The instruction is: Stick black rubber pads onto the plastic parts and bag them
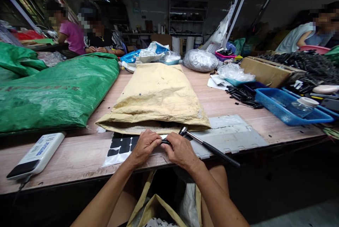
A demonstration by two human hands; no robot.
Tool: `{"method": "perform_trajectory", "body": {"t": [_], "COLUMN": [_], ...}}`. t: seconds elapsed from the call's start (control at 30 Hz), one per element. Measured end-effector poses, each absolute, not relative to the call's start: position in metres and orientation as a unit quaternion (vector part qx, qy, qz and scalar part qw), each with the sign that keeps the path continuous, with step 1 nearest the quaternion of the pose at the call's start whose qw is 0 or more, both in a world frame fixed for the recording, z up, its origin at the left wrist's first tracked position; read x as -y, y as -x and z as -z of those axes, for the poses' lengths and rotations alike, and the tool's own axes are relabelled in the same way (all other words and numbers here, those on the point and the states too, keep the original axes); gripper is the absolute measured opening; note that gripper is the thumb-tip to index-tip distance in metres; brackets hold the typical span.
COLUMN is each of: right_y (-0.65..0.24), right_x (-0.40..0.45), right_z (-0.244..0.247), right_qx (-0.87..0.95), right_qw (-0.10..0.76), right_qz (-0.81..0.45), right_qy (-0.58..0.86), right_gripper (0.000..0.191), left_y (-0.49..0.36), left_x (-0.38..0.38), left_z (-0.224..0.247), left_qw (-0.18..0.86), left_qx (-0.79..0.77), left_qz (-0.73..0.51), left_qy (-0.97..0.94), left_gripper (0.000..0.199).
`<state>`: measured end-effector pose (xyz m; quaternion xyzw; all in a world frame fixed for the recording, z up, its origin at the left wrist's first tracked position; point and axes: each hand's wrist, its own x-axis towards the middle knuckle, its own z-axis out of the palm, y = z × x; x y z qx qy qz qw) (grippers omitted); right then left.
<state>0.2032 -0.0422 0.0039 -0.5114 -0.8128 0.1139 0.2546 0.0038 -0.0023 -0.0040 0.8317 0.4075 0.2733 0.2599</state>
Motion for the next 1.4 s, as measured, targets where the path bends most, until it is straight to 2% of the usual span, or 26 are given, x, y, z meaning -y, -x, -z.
{"method": "perform_trajectory", "body": {"t": [0.27,0.43,0.63,1.07,1.2,1.27,1.3,1.4], "right_y": [-0.2,-0.206,-0.207,-0.199,-0.207,-0.223,-0.232,-0.256], "right_x": [0.04,0.042,0.046,0.041,0.062,0.081,0.091,0.116], "right_z": [0.007,-0.001,-0.009,0.002,-0.008,-0.013,-0.014,-0.013], "right_qx": [0.809,0.815,0.819,0.824,0.811,0.794,0.779,0.756], "right_qw": [0.273,0.284,0.263,0.253,0.261,0.292,0.314,0.305], "right_qz": [-0.088,-0.119,-0.114,-0.054,-0.025,-0.037,-0.054,-0.144], "right_qy": [0.512,0.49,0.496,0.504,0.524,0.531,0.54,0.56], "right_gripper": [0.022,0.014,0.013,0.024,0.016,0.034,0.034,0.014], "left_y": [-0.003,-0.003,-0.004,-0.004,-0.004,-0.004,-0.004,-0.004], "left_x": [0.0,-0.001,0.0,0.002,0.002,0.001,0.001,0.0], "left_z": [0.008,0.007,0.005,0.004,0.001,0.001,0.001,0.003], "left_qw": [0.257,0.262,0.261,0.26,0.261,0.268,0.272,0.281], "left_qx": [-0.413,-0.419,-0.421,-0.417,-0.412,-0.415,-0.417,-0.422], "left_qz": [-0.255,-0.247,-0.243,-0.24,-0.235,-0.235,-0.237,-0.24], "left_qy": [-0.836,-0.833,-0.834,-0.837,-0.841,-0.837,-0.834,-0.828], "left_gripper": [0.036,0.043,0.046,0.048,0.048,0.049,0.049,0.05]}}
